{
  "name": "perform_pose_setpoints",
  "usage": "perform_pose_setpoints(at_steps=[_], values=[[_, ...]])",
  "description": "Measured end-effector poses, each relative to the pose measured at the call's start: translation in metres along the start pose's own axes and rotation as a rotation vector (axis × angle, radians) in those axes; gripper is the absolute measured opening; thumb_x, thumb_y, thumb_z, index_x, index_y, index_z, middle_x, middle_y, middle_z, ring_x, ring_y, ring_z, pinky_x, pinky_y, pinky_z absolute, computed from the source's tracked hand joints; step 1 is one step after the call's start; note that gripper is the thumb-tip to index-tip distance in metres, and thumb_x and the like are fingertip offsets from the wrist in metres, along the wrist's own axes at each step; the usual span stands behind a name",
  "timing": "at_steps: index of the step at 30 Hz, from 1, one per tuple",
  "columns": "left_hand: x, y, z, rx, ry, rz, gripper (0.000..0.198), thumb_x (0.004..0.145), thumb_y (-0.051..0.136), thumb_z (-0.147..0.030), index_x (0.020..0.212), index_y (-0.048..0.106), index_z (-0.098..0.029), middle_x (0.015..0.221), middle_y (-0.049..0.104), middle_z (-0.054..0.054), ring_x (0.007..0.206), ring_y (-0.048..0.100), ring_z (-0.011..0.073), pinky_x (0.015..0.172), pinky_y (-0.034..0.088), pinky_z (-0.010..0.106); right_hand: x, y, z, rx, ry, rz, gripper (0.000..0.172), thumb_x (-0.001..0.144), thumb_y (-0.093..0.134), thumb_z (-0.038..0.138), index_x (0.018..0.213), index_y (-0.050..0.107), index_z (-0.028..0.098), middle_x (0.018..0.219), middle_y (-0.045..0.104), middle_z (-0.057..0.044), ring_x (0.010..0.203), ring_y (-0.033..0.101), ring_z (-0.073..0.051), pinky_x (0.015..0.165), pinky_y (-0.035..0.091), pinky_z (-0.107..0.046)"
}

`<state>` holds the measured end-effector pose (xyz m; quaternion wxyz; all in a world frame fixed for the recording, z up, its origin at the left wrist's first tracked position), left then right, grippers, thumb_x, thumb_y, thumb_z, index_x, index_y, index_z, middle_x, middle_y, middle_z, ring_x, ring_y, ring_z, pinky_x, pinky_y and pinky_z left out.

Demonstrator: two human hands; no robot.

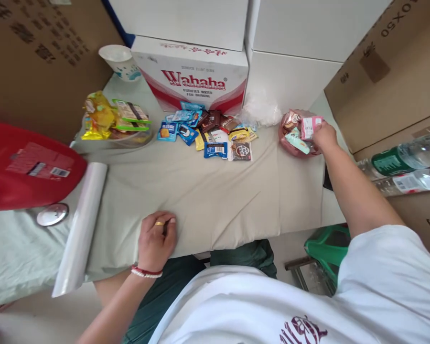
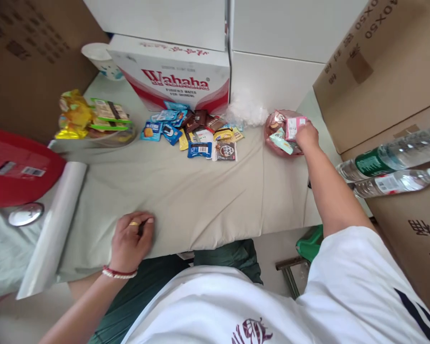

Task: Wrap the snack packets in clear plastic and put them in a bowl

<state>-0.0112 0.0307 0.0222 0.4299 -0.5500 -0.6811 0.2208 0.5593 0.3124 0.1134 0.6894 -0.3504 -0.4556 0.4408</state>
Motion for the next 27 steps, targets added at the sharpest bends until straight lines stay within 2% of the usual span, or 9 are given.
perform_pose_setpoints(at_steps=[3,6,8,10,13,17,21,24,27], values=[[-0.001,0.005,-0.006,0.031,0.035,-0.027,0.014,0.097,0.056,-0.027,0.096,0.069,-0.021,0.103,0.071,0.011,0.101,0.065,0.0274,0.094,0.053,0.044,-0.019,0.005,0.018,-0.231,0.29,0.027,0.031,0.105,0.042,0.031,0.112,0.067,0.014,0.093,0.067,-0.02,0.099,0.061,-0.031,0.087,0.043,-0.049],[-0.003,0.005,-0.006,0.028,0.04,-0.055,0.011,0.096,0.057,-0.022,0.096,0.068,-0.022,0.102,0.071,0.01,0.102,0.066,0.0263,0.094,0.053,0.042,-0.028,-0.011,0.03,-0.331,0.331,-0.04,0.033,0.102,0.045,0.027,0.114,0.07,0.01,0.11,0.065,-0.03,0.124,0.051,-0.04,0.093,0.04,-0.056],[-0.005,0.005,-0.006,0.023,0.04,-0.068,0.01,0.096,0.057,-0.021,0.094,0.067,-0.022,0.1,0.071,0.01,0.102,0.066,0.026,0.094,0.052,0.042,-0.027,-0.021,0.042,-0.297,0.226,-0.164,0.034,0.103,0.043,0.029,0.119,0.069,0.013,0.126,0.059,-0.03,0.131,0.044,-0.04,0.096,0.039,-0.057],[-0.005,0.005,-0.006,0.018,0.045,-0.069,0.01,0.095,0.057,-0.02,0.093,0.067,-0.022,0.099,0.071,0.01,0.102,0.066,0.0264,0.094,0.052,0.043,-0.025,-0.022,0.063,-0.222,0.025,-0.198,0.035,0.105,0.04,0.033,0.119,0.069,0.018,0.126,0.058,-0.025,0.127,0.045,-0.036,0.1,0.039,-0.055],[-0.005,0.006,-0.007,0.029,0.046,-0.073,0.01,0.094,0.057,-0.019,0.093,0.067,-0.022,0.099,0.071,0.01,0.101,0.066,0.0267,0.093,0.053,0.044,-0.021,0.0,0.109,-0.192,-0.231,-0.028,0.033,0.106,0.043,0.032,0.116,0.07,0.015,0.118,0.06,-0.019,0.119,0.048,-0.029,0.103,0.039,-0.047],[-0.006,0.007,-0.008,0.05,0.05,-0.082,0.011,0.094,0.058,-0.019,0.093,0.068,-0.022,0.099,0.071,0.01,0.1,0.067,0.0266,0.094,0.054,0.044,-0.013,0.05,0.166,-0.261,-0.462,0.12,0.033,0.101,0.06,0.027,0.13,0.061,0.012,0.138,0.053,-0.019,0.128,0.042,-0.029,0.101,0.039,-0.043],[-0.007,0.008,-0.008,0.033,0.051,-0.085,0.012,0.094,0.057,-0.018,0.094,0.068,-0.022,0.099,0.071,0.01,0.101,0.066,0.0272,0.094,0.055,0.044,0.0,0.068,0.186,-0.236,-0.466,0.146,0.023,0.105,0.048,0.022,0.113,0.066,0.011,0.13,0.057,-0.018,0.128,0.043,-0.03,0.101,0.039,-0.046],[-0.008,0.008,-0.008,0.023,0.059,-0.094,0.012,0.094,0.057,-0.017,0.093,0.068,-0.022,0.098,0.071,0.01,0.102,0.067,0.0269,0.094,0.055,0.044,-0.002,0.048,0.188,-0.087,-0.392,0.013,0.021,0.1,0.057,0.03,0.104,0.069,0.014,0.125,0.057,-0.017,0.123,0.046,-0.029,0.103,0.041,-0.047],[-0.009,0.005,-0.009,-0.02,0.07,-0.13,0.011,0.094,0.058,-0.017,0.091,0.067,-0.022,0.096,0.071,0.009,0.099,0.068,0.0251,0.092,0.055,0.042,-0.03,0.017,0.187,0.214,-0.274,-0.077,0.015,0.092,0.061,0.034,0.09,0.064,0.02,0.114,0.059,-0.012,0.107,0.054,-0.024,0.095,0.046,-0.042]])
Point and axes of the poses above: each hand's wrist, its own x-axis towards the middle knuckle, its own y-axis out of the palm, z = x × y, the point moved 1 cm from there along x, towards the middle knuckle
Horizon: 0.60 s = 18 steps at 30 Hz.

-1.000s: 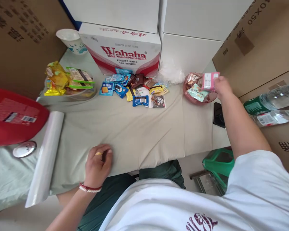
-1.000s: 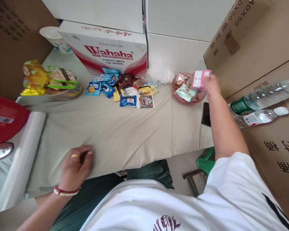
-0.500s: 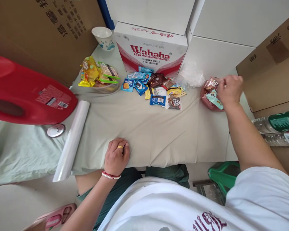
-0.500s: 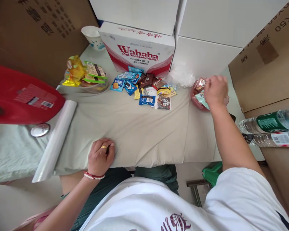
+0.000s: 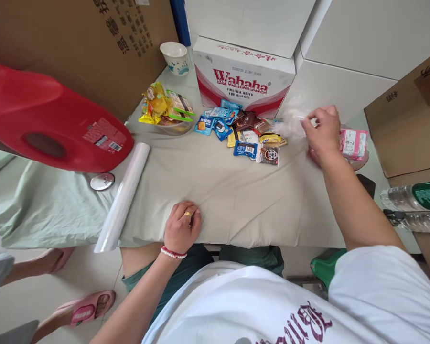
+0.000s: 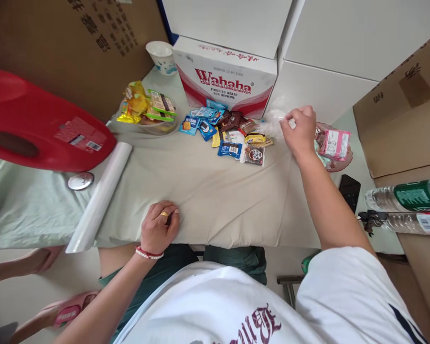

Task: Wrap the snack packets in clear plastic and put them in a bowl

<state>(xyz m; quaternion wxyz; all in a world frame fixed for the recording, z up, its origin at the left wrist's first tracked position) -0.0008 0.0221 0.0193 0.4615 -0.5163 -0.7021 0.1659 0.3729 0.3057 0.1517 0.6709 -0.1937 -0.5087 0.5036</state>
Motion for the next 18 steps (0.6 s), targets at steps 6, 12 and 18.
perform_pose_setpoints(at_steps=[6,12,18], values=[[-0.001,-0.007,-0.005,-0.263,-0.266,-0.039,0.015,0.1,0.057,-0.031,0.094,0.067,-0.02,0.093,0.069,0.007,0.09,0.068,0.0207,0.084,0.055,0.036,-0.115,-0.02,0.047,0.907,0.45,0.21,0.023,0.074,0.061,0.041,0.077,0.045,0.025,0.071,0.048,0.002,0.058,0.042,-0.014,0.056,0.039,-0.028],[0.012,0.009,-0.052,-1.065,-0.546,0.128,0.07,0.086,0.072,-0.067,0.14,0.048,-0.029,0.153,0.045,0.015,0.137,0.056,0.0327,0.093,0.061,0.041,-0.208,0.02,0.096,1.149,0.836,0.476,0.029,0.067,0.067,0.044,0.075,0.045,0.025,0.062,0.04,0.005,0.054,0.041,-0.013,0.05,0.045,-0.027],[0.026,0.027,-0.074,-1.33,-1.047,0.317,0.078,0.061,0.098,-0.045,0.125,0.06,-0.022,0.125,0.064,0.011,0.098,0.069,0.0213,0.079,0.062,0.035,-0.232,0.038,0.111,1.29,0.897,0.482,0.031,0.065,0.077,0.036,0.069,0.049,0.023,0.058,0.045,0.007,0.052,0.039,-0.009,0.049,0.04,-0.02]])
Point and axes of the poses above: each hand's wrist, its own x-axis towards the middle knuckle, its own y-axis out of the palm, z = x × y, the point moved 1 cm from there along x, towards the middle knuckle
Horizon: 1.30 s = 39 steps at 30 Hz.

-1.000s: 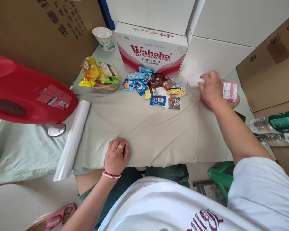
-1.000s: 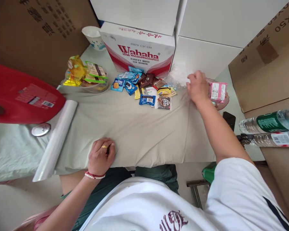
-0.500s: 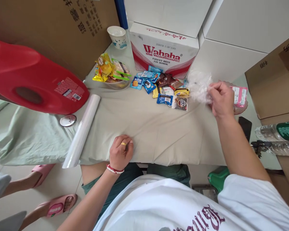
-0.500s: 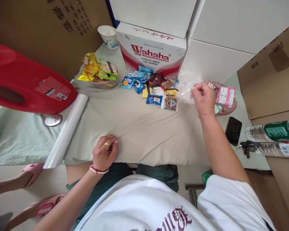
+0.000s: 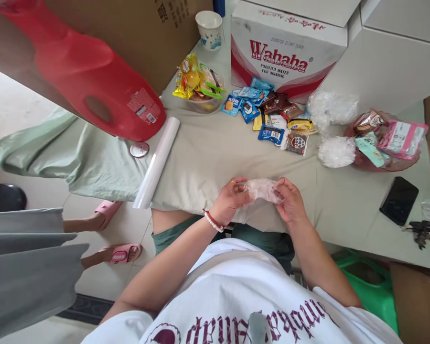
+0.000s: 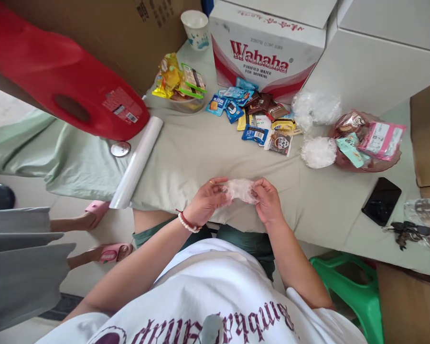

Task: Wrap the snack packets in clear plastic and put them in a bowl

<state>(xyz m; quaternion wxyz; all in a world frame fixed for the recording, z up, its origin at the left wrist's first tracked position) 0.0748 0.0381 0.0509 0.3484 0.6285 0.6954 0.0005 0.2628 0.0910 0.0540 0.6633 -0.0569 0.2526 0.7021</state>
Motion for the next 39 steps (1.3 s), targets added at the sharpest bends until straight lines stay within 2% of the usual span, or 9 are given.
perform_pose_setpoints(at_steps=[4,6,9,13,20,24,27,31,39], values=[[0.004,-0.012,-0.005,-0.078,0.043,-0.071,0.064,0.054,0.101,-0.034,0.104,0.067,-0.017,0.092,0.069,0.002,0.079,0.066,0.0129,0.072,0.057,0.026,0.001,-0.021,0.005,-0.125,-0.101,0.007,0.029,0.073,0.079,0.038,0.073,0.054,0.022,0.068,0.057,0.003,0.059,0.049,-0.01,0.054,0.043,-0.021],[0.005,-0.018,-0.006,-0.038,0.087,-0.125,0.055,0.057,0.1,-0.035,0.098,0.069,-0.016,0.083,0.068,0.0,0.073,0.063,0.01,0.066,0.052,0.022,-0.001,-0.03,0.01,-0.333,-0.209,0.079,0.028,0.076,0.081,0.04,0.091,0.064,0.025,0.096,0.069,-0.002,0.077,0.061,-0.015,0.064,0.053,-0.026],[0.006,-0.017,-0.002,0.053,0.142,-0.156,0.044,0.063,0.096,-0.04,0.087,0.07,-0.015,0.07,0.064,-0.002,0.063,0.055,0.0069,0.058,0.044,0.019,-0.007,-0.028,0.015,-0.695,-0.457,0.299,0.047,0.08,0.083,0.041,0.123,0.068,0.03,0.14,0.06,-0.008,0.121,0.061,-0.024,0.095,0.057,-0.039],[0.007,-0.008,-0.001,0.013,0.152,-0.174,0.043,0.068,0.091,-0.048,0.083,0.065,-0.018,0.067,0.057,-0.005,0.055,0.047,0.006,0.048,0.036,0.019,-0.008,-0.01,0.01,-0.837,-0.623,0.507,0.018,0.098,0.065,0.04,0.109,0.075,0.028,0.117,0.07,-0.007,0.108,0.066,-0.022,0.095,0.054,-0.039],[0.005,-0.037,-0.021,0.079,0.244,-0.235,0.045,0.065,0.092,-0.046,0.082,0.06,-0.019,0.074,0.056,-0.006,0.044,0.037,0.0006,0.04,0.027,0.019,0.003,-0.007,-0.004,-0.563,-0.358,0.323,0.031,0.095,0.067,0.052,0.088,0.071,0.022,0.077,0.056,0.0,0.065,0.052,-0.013,0.057,0.043,-0.025],[-0.005,-0.041,-0.027,0.14,0.33,-0.309,0.044,0.073,0.086,-0.052,0.078,0.057,-0.02,0.069,0.051,-0.007,0.044,0.038,0.0017,0.041,0.027,0.019,0.0,-0.012,-0.007,-0.518,-0.405,0.197,0.026,0.095,0.068,0.047,0.089,0.073,0.023,0.085,0.057,-0.001,0.065,0.052,-0.012,0.057,0.044,-0.026],[-0.012,-0.021,-0.023,0.291,0.266,-0.146,0.043,0.083,0.075,-0.06,0.078,0.063,-0.019,0.07,0.055,-0.002,0.056,0.049,0.0078,0.047,0.037,0.02,-0.007,-0.006,-0.008,-0.628,-0.544,0.102,0.021,0.098,0.065,0.043,0.1,0.078,0.026,0.1,0.06,-0.004,0.076,0.057,-0.014,0.064,0.049,-0.028],[-0.01,0.003,-0.012,0.461,0.303,-0.029,0.041,0.069,0.088,-0.052,0.087,0.07,-0.019,0.091,0.067,0.004,0.081,0.062,0.0156,0.066,0.05,0.025,-0.014,0.007,-0.006,-0.727,-0.631,0.153,0.025,0.101,0.059,0.04,0.112,0.079,0.029,0.096,0.061,-0.004,0.086,0.061,-0.017,0.078,0.054,-0.032],[-0.001,-0.028,-0.013,0.236,0.244,-0.235,0.046,0.07,0.085,-0.058,0.079,0.062,-0.02,0.06,0.05,-0.007,0.048,0.04,0.0063,0.045,0.031,0.021,-0.003,-0.016,-0.006,-0.504,-0.296,0.094,0.032,0.09,0.07,0.051,0.108,0.078,0.026,0.091,0.065,-0.001,0.066,0.055,-0.012,0.063,0.05,-0.028]])
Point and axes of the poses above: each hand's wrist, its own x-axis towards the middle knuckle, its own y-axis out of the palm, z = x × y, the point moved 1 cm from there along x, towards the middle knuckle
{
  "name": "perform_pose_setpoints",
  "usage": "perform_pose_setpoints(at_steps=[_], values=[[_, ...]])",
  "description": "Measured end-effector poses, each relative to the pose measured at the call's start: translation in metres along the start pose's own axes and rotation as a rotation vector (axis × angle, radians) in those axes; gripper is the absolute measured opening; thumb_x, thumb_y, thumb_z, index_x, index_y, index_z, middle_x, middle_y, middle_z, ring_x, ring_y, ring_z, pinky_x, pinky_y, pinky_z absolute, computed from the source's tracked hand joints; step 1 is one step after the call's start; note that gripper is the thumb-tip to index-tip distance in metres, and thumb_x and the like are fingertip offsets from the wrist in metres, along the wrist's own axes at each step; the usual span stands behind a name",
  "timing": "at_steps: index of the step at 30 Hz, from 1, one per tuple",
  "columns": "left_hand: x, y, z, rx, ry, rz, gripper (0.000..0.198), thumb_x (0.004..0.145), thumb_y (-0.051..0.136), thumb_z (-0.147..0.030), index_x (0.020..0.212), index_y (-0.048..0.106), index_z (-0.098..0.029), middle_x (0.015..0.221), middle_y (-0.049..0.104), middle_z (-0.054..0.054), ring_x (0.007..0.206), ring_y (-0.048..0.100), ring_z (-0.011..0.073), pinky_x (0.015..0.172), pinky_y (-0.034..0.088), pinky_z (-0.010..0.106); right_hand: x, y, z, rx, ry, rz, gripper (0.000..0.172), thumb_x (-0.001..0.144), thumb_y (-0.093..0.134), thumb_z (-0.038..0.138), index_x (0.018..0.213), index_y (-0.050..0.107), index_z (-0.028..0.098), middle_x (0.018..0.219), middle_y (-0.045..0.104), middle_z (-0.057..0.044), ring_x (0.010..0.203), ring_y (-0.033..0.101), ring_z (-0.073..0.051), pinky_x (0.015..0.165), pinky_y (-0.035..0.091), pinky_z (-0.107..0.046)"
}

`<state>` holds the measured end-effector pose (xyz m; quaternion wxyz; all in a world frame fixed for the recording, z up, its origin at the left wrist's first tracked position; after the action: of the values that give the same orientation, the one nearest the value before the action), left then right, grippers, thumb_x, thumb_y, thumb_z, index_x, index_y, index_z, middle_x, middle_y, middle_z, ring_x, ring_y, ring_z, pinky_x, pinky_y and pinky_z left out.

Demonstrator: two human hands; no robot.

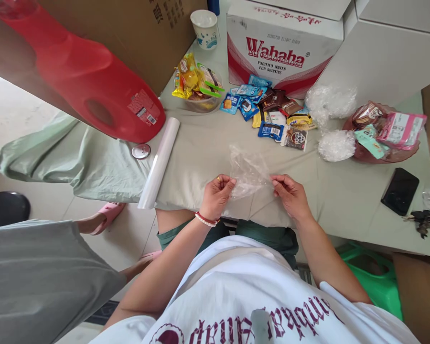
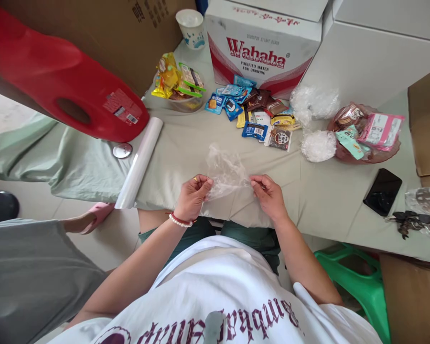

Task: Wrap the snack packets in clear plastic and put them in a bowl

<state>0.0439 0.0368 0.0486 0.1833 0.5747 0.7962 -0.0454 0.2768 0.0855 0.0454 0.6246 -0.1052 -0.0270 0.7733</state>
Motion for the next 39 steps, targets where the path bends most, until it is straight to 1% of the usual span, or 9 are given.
perform_pose_setpoints(at_steps=[8,12,17,20,24,29,34,37,39], values=[[-0.001,-0.026,0.005,0.024,-0.023,-0.164,0.05,0.076,0.08,-0.066,0.078,0.062,-0.02,0.058,0.047,-0.007,0.045,0.043,0.007,0.041,0.032,0.02,-0.005,-0.022,-0.011,-0.012,0.174,0.059,0.035,0.086,0.072,0.054,0.097,0.074,0.021,0.09,0.069,-0.003,0.065,0.053,-0.012,0.059,0.048,-0.026],[0.001,-0.027,-0.003,0.108,-0.062,-0.212,0.057,0.086,0.061,-0.075,0.089,0.07,-0.019,0.078,0.068,0.005,0.064,0.061,0.0148,0.046,0.04,0.023,-0.007,-0.031,-0.003,-0.117,0.05,0.118,0.03,0.09,0.07,0.052,0.097,0.075,0.024,0.11,0.071,-0.006,0.095,0.065,-0.019,0.08,0.057,-0.032],[0.01,-0.011,-0.017,0.293,0.044,-0.101,0.032,0.074,0.084,-0.048,0.076,0.068,-0.02,0.075,0.067,0.002,0.071,0.059,0.0146,0.062,0.044,0.024,-0.01,-0.02,0.015,0.212,0.162,0.181,0.034,0.086,0.075,0.057,0.091,0.066,0.025,0.117,0.075,-0.006,0.111,0.071,-0.025,0.097,0.059,-0.045],[0.012,-0.002,-0.022,-0.009,0.038,-0.062,0.03,0.073,0.082,-0.04,0.074,0.06,-0.02,0.073,0.062,-0.002,0.072,0.06,0.0121,0.069,0.048,0.023,-0.009,-0.018,0.02,0.402,0.23,0.106,0.039,0.081,0.081,0.058,0.09,0.061,0.025,0.101,0.076,-0.005,0.09,0.075,-0.022,0.088,0.063,-0.044],[0.01,0.002,-0.022,-0.322,-0.152,0.041,0.037,0.074,0.081,-0.041,0.081,0.051,-0.022,0.081,0.063,-0.003,0.07,0.065,0.012,0.071,0.058,0.029,-0.006,-0.023,0.012,0.486,0.315,-0.01,0.042,0.073,0.087,0.051,0.094,0.063,0.024,0.078,0.068,0.002,0.057,0.061,-0.01,0.058,0.058,-0.026],[0.011,-0.006,-0.009,-0.127,-0.189,-0.085,0.03,0.078,0.077,-0.039,0.081,0.053,-0.022,0.068,0.052,-0.006,0.052,0.048,0.0078,0.047,0.043,0.021,-0.004,-0.027,-0.001,0.35,0.296,-0.052,0.037,0.077,0.082,0.05,0.093,0.064,0.023,0.076,0.064,0.003,0.058,0.057,-0.009,0.054,0.053,-0.023],[0.004,-0.007,-0.009,0.152,0.082,-0.01,0.027,0.083,0.078,-0.041,0.078,0.062,-0.019,0.079,0.063,0.0,0.07,0.056,0.0096,0.063,0.046,0.02,-0.001,-0.027,-0.002,0.38,0.245,-0.127,0.04,0.082,0.076,0.057,0.095,0.053,0.027,0.105,0.072,-0.001,0.091,0.073,-0.017,0.075,0.064,-0.034],[-0.004,0.002,-0.014,0.017,0.116,0.07,0.035,0.086,0.076,-0.052,0.086,0.061,-0.021,0.095,0.069,0.003,0.079,0.064,0.0108,0.074,0.052,0.023,0.003,-0.024,-0.006,0.339,0.263,-0.163,0.042,0.086,0.07,0.062,0.098,0.047,0.028,0.095,0.071,0.0,0.073,0.071,-0.015,0.059,0.06,-0.029],[-0.006,0.006,-0.016,-0.058,0.08,0.044,0.042,0.085,0.076,-0.058,0.087,0.055,-0.022,0.087,0.067,0.0,0.062,0.06,0.0084,0.062,0.051,0.022,0.006,-0.022,-0.009,0.27,0.261,-0.209,0.042,0.088,0.067,0.063,0.099,0.047,0.028,0.079,0.064,0.004,0.053,0.059,-0.011,0.042,0.045,-0.022]])
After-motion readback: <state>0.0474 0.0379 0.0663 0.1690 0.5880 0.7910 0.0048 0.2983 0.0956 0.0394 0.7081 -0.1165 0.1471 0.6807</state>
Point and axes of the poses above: each hand's wrist, its own x-axis towards the middle knuckle, its own y-axis out of the palm, z = x × y, the point moved 1 cm from there along x, towards the middle knuckle
